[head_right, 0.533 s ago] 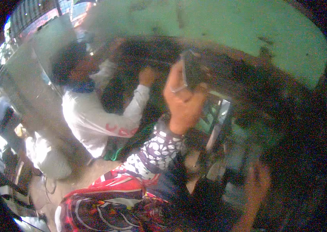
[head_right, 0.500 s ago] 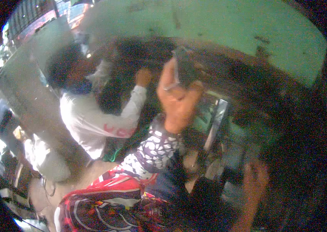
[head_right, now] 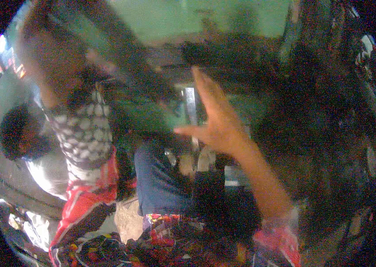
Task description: The person positions a long metal bar against a curved machine surface, then handles a smaller metal piece, aligning and adjusting both parts by hand. The person repeatedly checks fit and orientation without using tools.
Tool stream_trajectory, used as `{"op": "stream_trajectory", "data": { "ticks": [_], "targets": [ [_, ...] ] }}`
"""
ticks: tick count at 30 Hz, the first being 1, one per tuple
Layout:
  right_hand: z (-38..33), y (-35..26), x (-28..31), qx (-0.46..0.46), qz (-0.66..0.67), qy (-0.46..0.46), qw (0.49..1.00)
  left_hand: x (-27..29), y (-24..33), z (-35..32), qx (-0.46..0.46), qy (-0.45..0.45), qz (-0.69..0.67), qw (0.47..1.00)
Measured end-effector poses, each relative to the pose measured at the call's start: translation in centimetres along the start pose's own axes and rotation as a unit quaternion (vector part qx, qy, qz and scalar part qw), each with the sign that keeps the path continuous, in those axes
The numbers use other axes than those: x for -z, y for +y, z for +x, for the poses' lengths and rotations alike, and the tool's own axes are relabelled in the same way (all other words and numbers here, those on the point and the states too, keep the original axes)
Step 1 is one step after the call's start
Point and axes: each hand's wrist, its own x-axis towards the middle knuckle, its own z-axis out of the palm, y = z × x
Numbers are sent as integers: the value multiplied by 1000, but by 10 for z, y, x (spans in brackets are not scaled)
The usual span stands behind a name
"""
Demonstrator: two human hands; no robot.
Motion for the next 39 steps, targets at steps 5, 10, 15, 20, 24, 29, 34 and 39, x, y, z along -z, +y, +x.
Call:
{"op": "stream_trajectory", "data": {
  "ticks": [5, 10, 15, 20, 24, 29, 34, 39],
  "targets": [
    [53, -2, -26, -17, 60, 143, 988, -12, 8, 9, 128, -132, -168, 968],
    [60, 16, -41, -43, 87, 156, 983, -34, -5, -4, 185, -105, -179, 961],
    [42, 21, -83, -101, 280, -100, 950, -58, -24, -27, 274, 39, -109, 955],
    [-4, 78, -92, -109, 107, -174, 973, -131, -78, -119, 384, 215, 105, 892],
    [-41, 72, -49, -230, 149, -126, 953, -184, -109, -239, 538, 217, 161, 798],
    [-81, 56, 12, -331, 200, -24, 922, -236, -132, -325, 635, 103, 200, 739],
    [-130, 55, 49, -396, 167, 69, 900, -280, -151, -365, 696, 64, 206, 685],
    [-161, 50, 61, -434, 88, 90, 892, -297, -165, -390, 711, 65, 197, 672]
  ]
}}
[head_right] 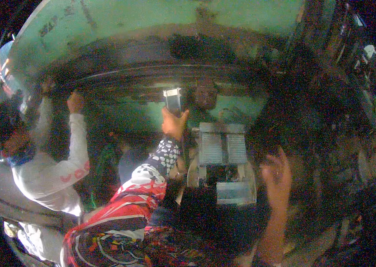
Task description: The person positions a long metal bar against a curved machine surface, then handles a smaller metal piece, aligning and adjusting both parts by hand. The person repeatedly checks fit and orientation without using tools.
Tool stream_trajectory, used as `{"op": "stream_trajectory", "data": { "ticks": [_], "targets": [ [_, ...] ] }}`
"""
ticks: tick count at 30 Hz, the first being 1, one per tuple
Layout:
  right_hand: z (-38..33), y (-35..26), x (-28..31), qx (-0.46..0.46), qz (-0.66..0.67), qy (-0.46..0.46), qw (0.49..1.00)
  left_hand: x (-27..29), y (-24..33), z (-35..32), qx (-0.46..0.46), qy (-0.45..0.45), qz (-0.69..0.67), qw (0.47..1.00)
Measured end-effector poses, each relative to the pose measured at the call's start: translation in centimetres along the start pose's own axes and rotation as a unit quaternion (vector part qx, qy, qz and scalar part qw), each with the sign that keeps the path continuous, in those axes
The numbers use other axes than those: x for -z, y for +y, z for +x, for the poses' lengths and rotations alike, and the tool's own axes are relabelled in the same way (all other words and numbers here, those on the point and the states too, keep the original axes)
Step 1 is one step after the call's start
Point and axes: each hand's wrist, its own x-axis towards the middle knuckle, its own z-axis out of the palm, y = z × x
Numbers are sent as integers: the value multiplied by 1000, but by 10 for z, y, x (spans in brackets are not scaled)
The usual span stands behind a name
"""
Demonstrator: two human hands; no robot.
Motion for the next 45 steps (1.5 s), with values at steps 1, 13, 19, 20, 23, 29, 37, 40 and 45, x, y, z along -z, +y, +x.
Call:
{"op": "stream_trajectory", "data": {
  "ticks": [1, 13, 19, 20, 23, 29, 37, 40, 45],
  "targets": [
    [-3, 8, 3, -3, -6, 9, 1000, -4, -2, 1, -4, 4, 7, 1000],
    [-14, 41, 17, -10, -3, 21, 1000, -57, -35, 22, -40, 66, -42, 996],
    [-22, 34, 25, -20, 45, 17, 999, -37, -38, 29, -12, 68, -112, 991],
    [-21, 41, 31, -5, 19, 31, 999, -29, -35, 27, -23, 63, -116, 991],
    [-10, 63, 62, 3, -11, 54, 998, -22, -9, 8, -47, 89, -229, 968],
    [77, 59, 90, -38, -3, 24, 999, 9, 97, 10, -88, 88, -283, 951],
    [97, 74, 33, 10, -1, -72, 997, 50, 131, 22, -227, 37, -257, 939],
    [124, 49, -10, 80, -98, -176, 976, 48, 149, 21, -268, 13, -215, 939],
    [237, 66, -33, 205, -122, -75, 968, 23, 149, 32, -222, -58, -258, 938]
  ]
}}
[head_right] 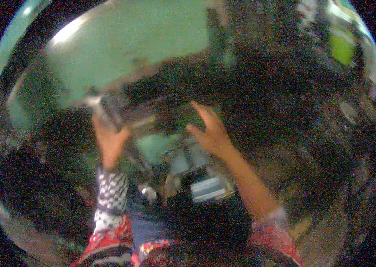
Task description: The person positions a long metal bar against a curved machine surface, then handles a smaller metal piece, aligning and adjusting both parts by hand. The person repeatedly checks fit and orientation without using tools.
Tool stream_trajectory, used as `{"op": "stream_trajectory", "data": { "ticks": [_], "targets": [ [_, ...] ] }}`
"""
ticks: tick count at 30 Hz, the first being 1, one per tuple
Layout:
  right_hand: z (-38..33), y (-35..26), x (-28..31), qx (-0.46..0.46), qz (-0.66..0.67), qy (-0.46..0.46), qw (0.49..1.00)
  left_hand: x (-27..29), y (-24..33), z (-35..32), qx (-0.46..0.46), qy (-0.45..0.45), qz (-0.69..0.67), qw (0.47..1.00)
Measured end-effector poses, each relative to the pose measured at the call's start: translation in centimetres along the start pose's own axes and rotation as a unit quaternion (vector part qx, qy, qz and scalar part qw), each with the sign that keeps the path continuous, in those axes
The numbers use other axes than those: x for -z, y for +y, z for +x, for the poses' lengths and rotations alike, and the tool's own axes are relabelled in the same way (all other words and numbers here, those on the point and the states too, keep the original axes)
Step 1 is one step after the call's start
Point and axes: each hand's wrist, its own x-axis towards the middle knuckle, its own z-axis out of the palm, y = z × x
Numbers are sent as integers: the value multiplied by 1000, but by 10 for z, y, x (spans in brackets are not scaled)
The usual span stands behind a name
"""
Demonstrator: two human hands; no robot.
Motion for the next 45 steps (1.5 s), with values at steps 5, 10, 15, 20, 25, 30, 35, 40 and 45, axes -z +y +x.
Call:
{"op": "stream_trajectory", "data": {
  "ticks": [5, 10, 15, 20, 25, 30, 35, 40, 45],
  "targets": [
    [151, 159, 11, 0, -123, 119, 985, -15, -90, 10, 62, 68, 13, 996],
    [332, 327, 16, 13, -221, 94, 971, -77, -241, 36, 136, 116, 66, 982],
    [508, 491, -32, 57, -380, 29, 923, -121, -384, 72, 293, 137, 88, 942],
    [550, 541, 10, 7, -480, 37, 876, -176, -455, 174, 357, 157, 80, 917],
    [347, 481, -57, -118, -426, 3, 897, -31, -434, 143, 261, 104, 135, 950],
    [82, 402, -115, -214, -285, -213, 910, -71, -337, 33, 323, 89, 145, 931],
    [-12, 379, -172, -226, -179, -370, 883, -73, -290, -5, 306, 67, 154, 937],
    [121, 549, -19, -249, -281, -230, 898, -92, -262, -17, 345, 128, 61, 928],
    [229, 665, 29, -252, -269, -122, 922, -103, -254, -17, 464, 106, -3, 880]
  ]
}}
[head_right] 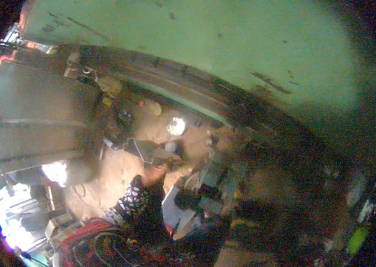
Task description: The person positions a long metal bar against a curved machine surface, then handles a smaller metal piece, aligning and adjusting both parts by hand. The person repeatedly checks fit and orientation without using tools.
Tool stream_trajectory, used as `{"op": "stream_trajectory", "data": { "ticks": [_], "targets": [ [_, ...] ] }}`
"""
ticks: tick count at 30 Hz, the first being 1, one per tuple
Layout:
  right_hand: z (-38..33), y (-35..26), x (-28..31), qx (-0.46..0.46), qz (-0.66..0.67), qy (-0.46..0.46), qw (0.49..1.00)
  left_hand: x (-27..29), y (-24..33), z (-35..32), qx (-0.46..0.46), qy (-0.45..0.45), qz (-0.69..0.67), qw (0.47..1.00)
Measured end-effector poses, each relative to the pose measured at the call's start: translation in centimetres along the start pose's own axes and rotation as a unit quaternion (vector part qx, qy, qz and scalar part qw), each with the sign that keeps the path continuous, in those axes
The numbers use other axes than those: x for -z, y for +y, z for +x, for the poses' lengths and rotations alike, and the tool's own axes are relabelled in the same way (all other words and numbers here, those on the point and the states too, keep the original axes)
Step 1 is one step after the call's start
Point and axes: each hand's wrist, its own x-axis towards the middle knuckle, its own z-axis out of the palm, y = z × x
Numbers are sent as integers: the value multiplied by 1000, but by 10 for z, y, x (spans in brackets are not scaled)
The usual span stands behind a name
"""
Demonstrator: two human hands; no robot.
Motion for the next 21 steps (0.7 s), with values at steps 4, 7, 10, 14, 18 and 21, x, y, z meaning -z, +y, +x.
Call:
{"op": "stream_trajectory", "data": {
  "ticks": [4, 7, 10, 14, 18, 21],
  "targets": [
    [-66, 34, -75, 12, 240, 37, 970, 28, -66, 18, -177, -176, 379, 891],
    [-244, -8, -127, -191, 396, -33, 898, 54, -130, 6, -152, -216, 366, 892],
    [-390, -84, -79, 102, -158, -200, 962, 22, -60, -14, -60, -193, 214, 956],
    [-471, -105, -28, -182, 100, -427, 880, -32, 16, 1, -234, -157, 363, 888],
    [-539, -68, -25, -330, 379, -243, 830, -53, 6, 2, 58, -163, -92, 981],
    [-605, -48, -6, -523, 500, -92, 684, -99, 34, -26, -161, -223, 138, 952]
  ]
}}
